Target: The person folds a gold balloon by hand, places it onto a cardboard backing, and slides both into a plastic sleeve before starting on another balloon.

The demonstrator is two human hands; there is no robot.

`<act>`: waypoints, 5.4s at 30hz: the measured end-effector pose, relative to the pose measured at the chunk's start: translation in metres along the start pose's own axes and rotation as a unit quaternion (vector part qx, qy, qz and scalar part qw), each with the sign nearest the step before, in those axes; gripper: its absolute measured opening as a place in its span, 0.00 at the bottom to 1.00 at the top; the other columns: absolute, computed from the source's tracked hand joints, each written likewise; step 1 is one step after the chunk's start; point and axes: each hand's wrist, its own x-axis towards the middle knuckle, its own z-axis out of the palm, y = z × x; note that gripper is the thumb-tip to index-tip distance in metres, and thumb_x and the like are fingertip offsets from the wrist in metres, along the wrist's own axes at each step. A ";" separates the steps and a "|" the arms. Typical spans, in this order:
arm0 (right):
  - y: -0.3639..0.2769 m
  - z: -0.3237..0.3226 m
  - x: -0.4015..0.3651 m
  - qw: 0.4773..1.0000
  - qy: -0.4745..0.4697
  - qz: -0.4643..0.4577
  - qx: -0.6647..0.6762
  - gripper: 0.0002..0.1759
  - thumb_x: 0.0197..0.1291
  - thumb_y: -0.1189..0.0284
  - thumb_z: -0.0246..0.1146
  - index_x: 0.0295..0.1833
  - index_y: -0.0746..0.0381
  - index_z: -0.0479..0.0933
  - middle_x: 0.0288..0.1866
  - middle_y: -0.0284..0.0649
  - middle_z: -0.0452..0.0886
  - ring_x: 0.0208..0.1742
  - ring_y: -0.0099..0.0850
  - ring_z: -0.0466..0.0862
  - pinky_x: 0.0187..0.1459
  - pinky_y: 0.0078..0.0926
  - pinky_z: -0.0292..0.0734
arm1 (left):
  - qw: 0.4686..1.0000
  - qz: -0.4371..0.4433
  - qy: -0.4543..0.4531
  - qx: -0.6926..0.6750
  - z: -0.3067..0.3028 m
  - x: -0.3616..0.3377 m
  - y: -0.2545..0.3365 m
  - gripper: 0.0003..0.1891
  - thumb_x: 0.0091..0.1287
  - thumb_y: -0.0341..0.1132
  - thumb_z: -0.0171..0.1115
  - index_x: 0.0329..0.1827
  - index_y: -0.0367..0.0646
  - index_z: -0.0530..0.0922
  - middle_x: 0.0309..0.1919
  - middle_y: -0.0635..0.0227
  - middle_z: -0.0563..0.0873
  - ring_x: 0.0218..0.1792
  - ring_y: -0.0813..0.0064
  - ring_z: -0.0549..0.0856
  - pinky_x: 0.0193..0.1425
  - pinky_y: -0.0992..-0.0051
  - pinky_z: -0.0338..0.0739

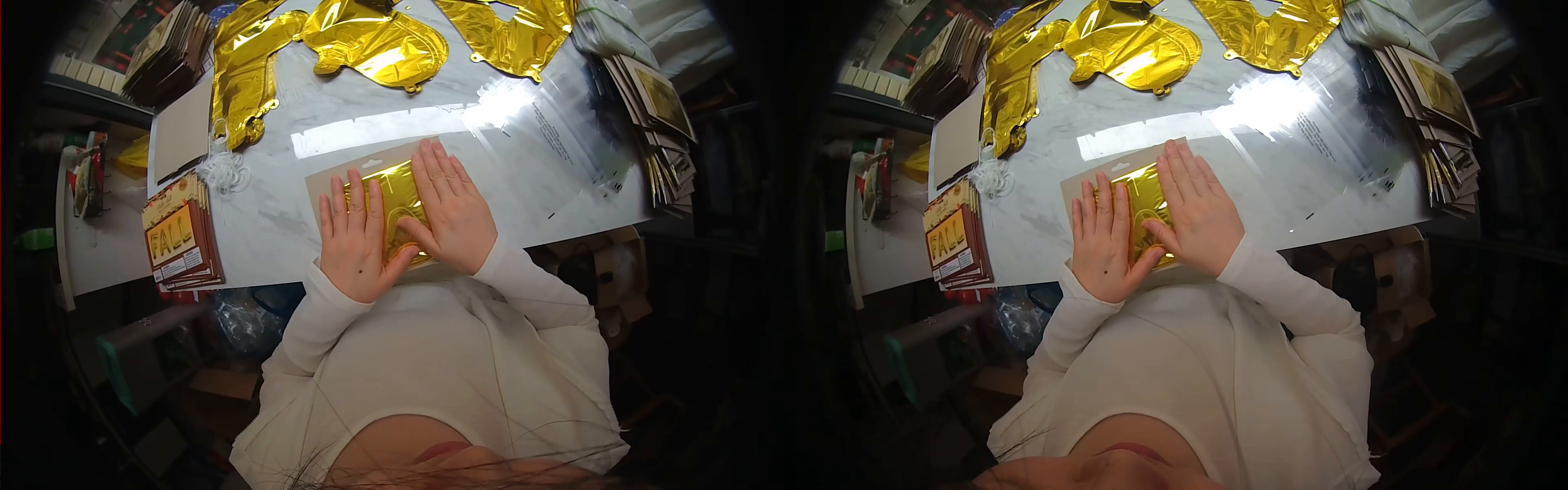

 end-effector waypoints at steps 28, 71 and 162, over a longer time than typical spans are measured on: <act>-0.003 0.004 -0.006 0.999 0.023 0.019 0.013 0.49 0.78 0.48 0.57 0.85 0.78 0.54 0.88 0.68 0.51 0.91 0.60 0.51 0.87 0.54 0.44 | 1.000 0.023 -0.015 -0.004 0.005 -0.018 0.013 0.65 0.54 0.58 0.83 0.88 0.36 0.56 0.86 0.33 0.53 0.87 0.30 0.49 0.81 0.22 0.37; 0.035 -0.009 0.031 0.980 0.149 0.069 0.117 0.10 0.68 0.68 0.70 0.50 0.60 0.87 0.70 0.46 0.78 0.73 0.49 0.75 0.74 0.46 0.66 | 0.999 0.010 -0.014 0.034 -0.002 -0.014 0.020 0.61 0.51 0.44 0.83 0.89 0.42 0.58 0.86 0.33 0.54 0.87 0.31 0.52 0.83 0.25 0.43; 0.058 -0.029 -0.015 0.957 0.070 0.071 0.271 0.14 0.63 0.80 0.75 0.54 0.60 0.91 0.57 0.40 0.80 0.57 0.33 0.83 0.57 0.29 0.81 | 0.935 0.312 -0.150 -0.075 -0.031 -0.007 -0.001 0.32 0.76 0.42 0.62 0.85 0.62 0.69 0.87 0.51 0.61 0.88 0.42 0.56 0.88 0.37 0.47</act>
